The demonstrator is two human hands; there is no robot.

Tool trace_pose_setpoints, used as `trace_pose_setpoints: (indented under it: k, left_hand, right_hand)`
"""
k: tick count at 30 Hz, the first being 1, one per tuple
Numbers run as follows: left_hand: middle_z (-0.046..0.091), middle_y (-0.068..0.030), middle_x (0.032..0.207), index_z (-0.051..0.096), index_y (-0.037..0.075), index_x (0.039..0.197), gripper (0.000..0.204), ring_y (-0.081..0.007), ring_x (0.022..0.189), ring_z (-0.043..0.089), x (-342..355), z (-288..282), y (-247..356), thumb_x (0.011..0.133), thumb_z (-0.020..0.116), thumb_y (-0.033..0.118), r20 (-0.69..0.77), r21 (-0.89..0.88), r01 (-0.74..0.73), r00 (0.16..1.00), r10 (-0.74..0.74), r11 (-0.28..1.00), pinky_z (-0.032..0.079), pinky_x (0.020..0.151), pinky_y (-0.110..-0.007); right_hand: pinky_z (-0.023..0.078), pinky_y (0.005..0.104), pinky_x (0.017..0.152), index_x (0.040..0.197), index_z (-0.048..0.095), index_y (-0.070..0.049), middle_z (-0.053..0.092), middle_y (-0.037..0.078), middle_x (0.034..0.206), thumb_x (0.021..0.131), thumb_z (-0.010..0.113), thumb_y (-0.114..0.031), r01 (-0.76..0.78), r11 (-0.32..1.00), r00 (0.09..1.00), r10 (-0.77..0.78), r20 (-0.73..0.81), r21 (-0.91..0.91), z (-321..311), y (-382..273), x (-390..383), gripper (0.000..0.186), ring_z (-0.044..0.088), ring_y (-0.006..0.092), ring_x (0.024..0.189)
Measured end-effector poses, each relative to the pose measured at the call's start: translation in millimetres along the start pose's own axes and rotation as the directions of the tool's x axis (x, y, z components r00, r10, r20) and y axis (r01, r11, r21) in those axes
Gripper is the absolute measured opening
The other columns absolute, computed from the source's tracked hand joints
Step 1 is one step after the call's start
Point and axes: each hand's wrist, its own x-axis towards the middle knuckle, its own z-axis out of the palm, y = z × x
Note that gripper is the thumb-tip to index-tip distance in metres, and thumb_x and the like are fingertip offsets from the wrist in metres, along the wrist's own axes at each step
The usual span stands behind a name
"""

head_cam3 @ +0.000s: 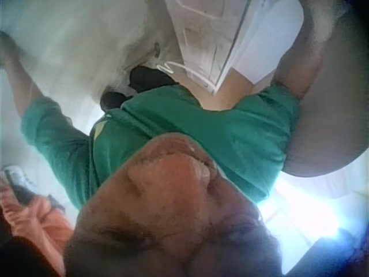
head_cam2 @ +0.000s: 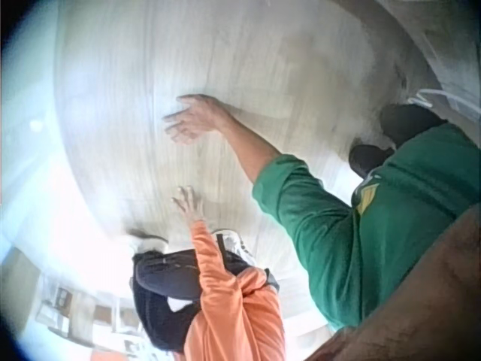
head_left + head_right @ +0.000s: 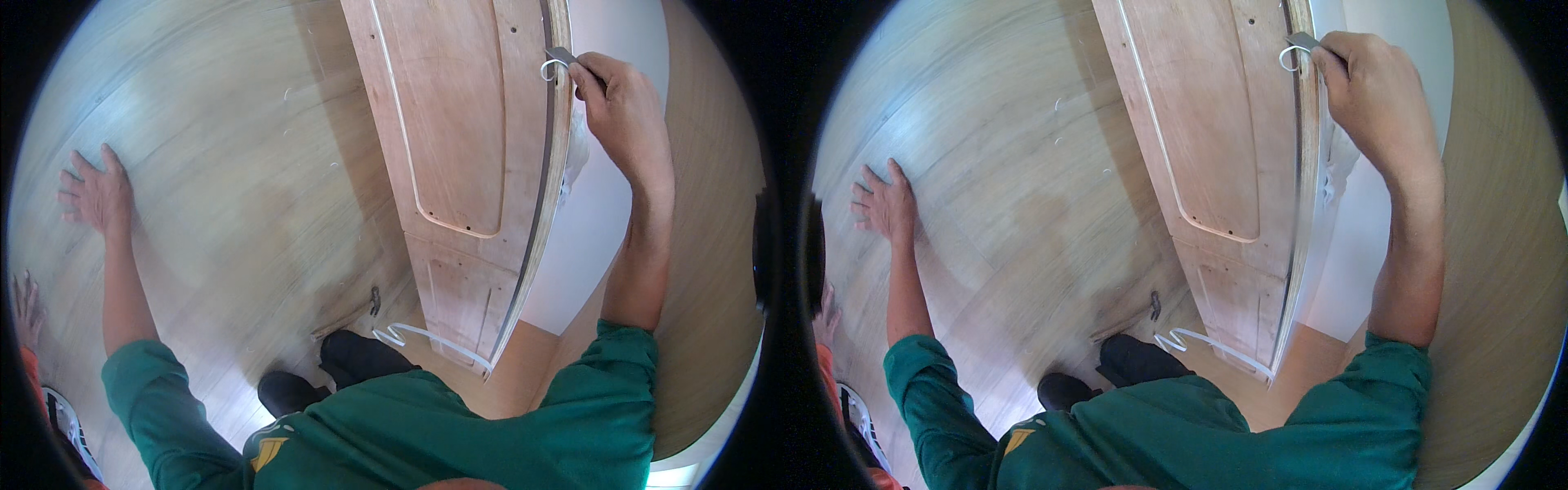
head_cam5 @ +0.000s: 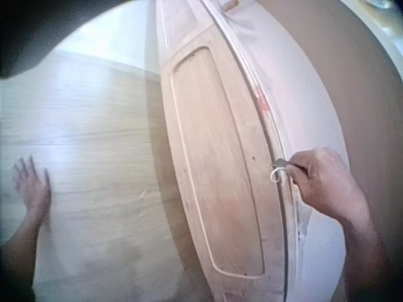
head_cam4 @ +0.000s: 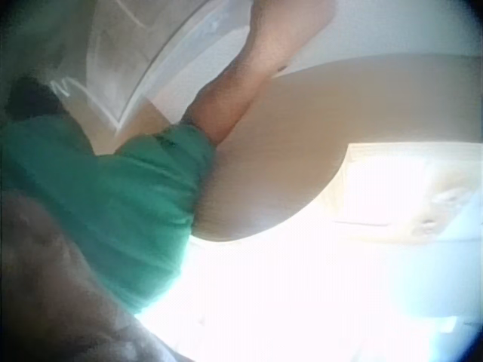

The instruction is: The person kneels on the floor and uses a hammer to tap a wooden cabinet into place. They then use a utility knife to cut and apply white trim strips along the cabinet edges, smoothing them by hand.

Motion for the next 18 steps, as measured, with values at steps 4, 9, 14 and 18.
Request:
trace_pose_setpoints:
  k: [4,9,14,18]
  left_hand:
    - [0.024,-0.0186,0.157,0.029,0.020,0.153,0.073,-0.0441,0.145,0.016,-0.1,-0.6,-1.5,0.094,0.034,0.063,0.027,0.066,-0.004,1.000,0.003,0.998,0.010,0.113,-0.066]
    - [0.025,-0.0196,0.156,0.030,0.021,0.152,0.072,-0.0452,0.144,0.017,0.1,-1.6,-1.0,0.094,0.034,0.064,-0.001,0.066,-0.008,1.000,0.008,0.998,0.011,0.112,-0.067]
    - [0.024,-0.0191,0.157,0.031,0.022,0.152,0.073,-0.0449,0.144,0.017,-2.4,8.5,-5.9,0.093,0.034,0.065,-0.061,-0.016,-0.027,0.998,0.026,0.999,0.011,0.112,-0.067]
    - [0.024,-0.0190,0.157,0.031,0.022,0.152,0.075,-0.0445,0.144,0.016,-0.6,8.5,-5.5,0.092,0.034,0.067,-0.060,-0.020,-0.018,0.998,0.016,1.000,0.011,0.111,-0.068]
  right_hand:
    - [0.048,0.0375,0.062,0.092,0.070,0.002,0.066,0.016,0.072,0.093,0.058,-0.015,0.106,0.990,0.994,-0.103,-0.028,0.097,4.6,11.7,-0.6,0.021,0.062,0.0232,0.060]
    - [0.047,0.0373,0.059,0.095,0.072,0.000,0.067,0.013,0.072,0.094,0.058,-0.016,-0.100,0.989,0.994,0.105,-0.041,0.108,4.0,10.4,-21.7,0.021,0.061,0.0183,0.058]
    - [0.048,0.0351,0.059,0.096,0.071,0.001,0.068,0.014,0.074,0.094,0.059,-0.017,-0.086,0.996,0.995,0.085,0.044,0.035,-1.3,2.3,-18.3,0.022,0.062,0.0189,0.058]
    - [0.049,0.0347,0.061,0.096,0.070,0.003,0.067,0.018,0.075,0.094,0.060,-0.017,-0.023,0.999,1.000,0.023,0.003,0.037,3.5,-2.9,-16.9,0.022,0.063,0.0249,0.059]
